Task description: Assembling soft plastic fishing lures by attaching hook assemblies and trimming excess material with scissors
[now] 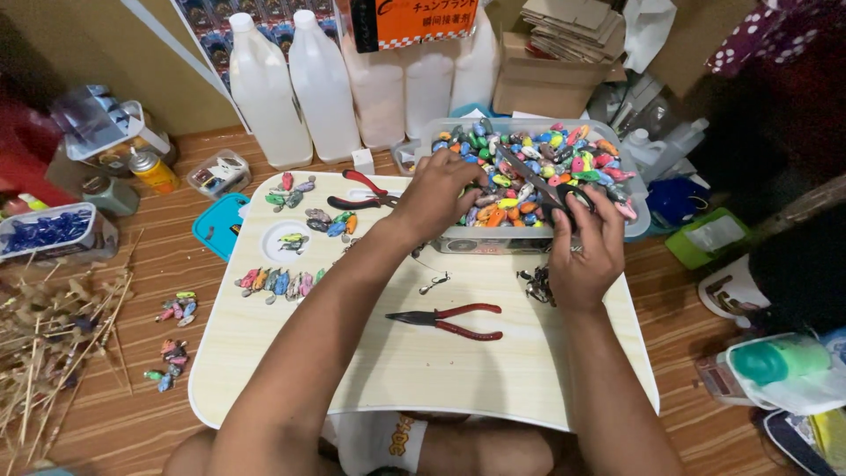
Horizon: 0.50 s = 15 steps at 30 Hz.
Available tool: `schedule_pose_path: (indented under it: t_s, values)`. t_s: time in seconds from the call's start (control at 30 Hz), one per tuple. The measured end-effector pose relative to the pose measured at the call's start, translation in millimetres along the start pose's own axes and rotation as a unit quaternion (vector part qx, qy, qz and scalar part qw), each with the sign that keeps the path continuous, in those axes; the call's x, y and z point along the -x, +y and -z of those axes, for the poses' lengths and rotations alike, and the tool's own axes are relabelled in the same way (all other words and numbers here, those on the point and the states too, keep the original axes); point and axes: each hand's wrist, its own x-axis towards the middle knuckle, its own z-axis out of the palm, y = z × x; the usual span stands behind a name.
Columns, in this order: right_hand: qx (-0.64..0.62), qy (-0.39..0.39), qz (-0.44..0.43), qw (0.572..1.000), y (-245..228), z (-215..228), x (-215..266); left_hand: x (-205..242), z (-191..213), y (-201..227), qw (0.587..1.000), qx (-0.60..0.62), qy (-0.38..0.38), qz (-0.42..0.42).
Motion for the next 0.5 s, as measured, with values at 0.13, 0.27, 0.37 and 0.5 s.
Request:
schedule_pose_path:
  t_s: [0.13,0.27,0.37,0.5]
  values:
    - [0.001,-0.002,-0.007,1.0,1.2,0.8,1.1,4.9,1.9,1.9,0.997,0.07,0.029,0.008]
    - [-0.006,-0.004,-0.002,1.0,-2.3,2.4,-1.1,7.7,7.7,5.4,0.986,0.155,0.066,-0.007]
    - [-0.001,-0.006,0.002,1.0,-2.7,3.3,-1.4,10.3,10.7,11.4,0.98,0.181,0.081,-0.013]
    - [-0.008,-0.017,0.016,1.0,-1.1,4.0,-0.7,13.5,10.9,15.9,0.974,0.202,0.104,-0.002]
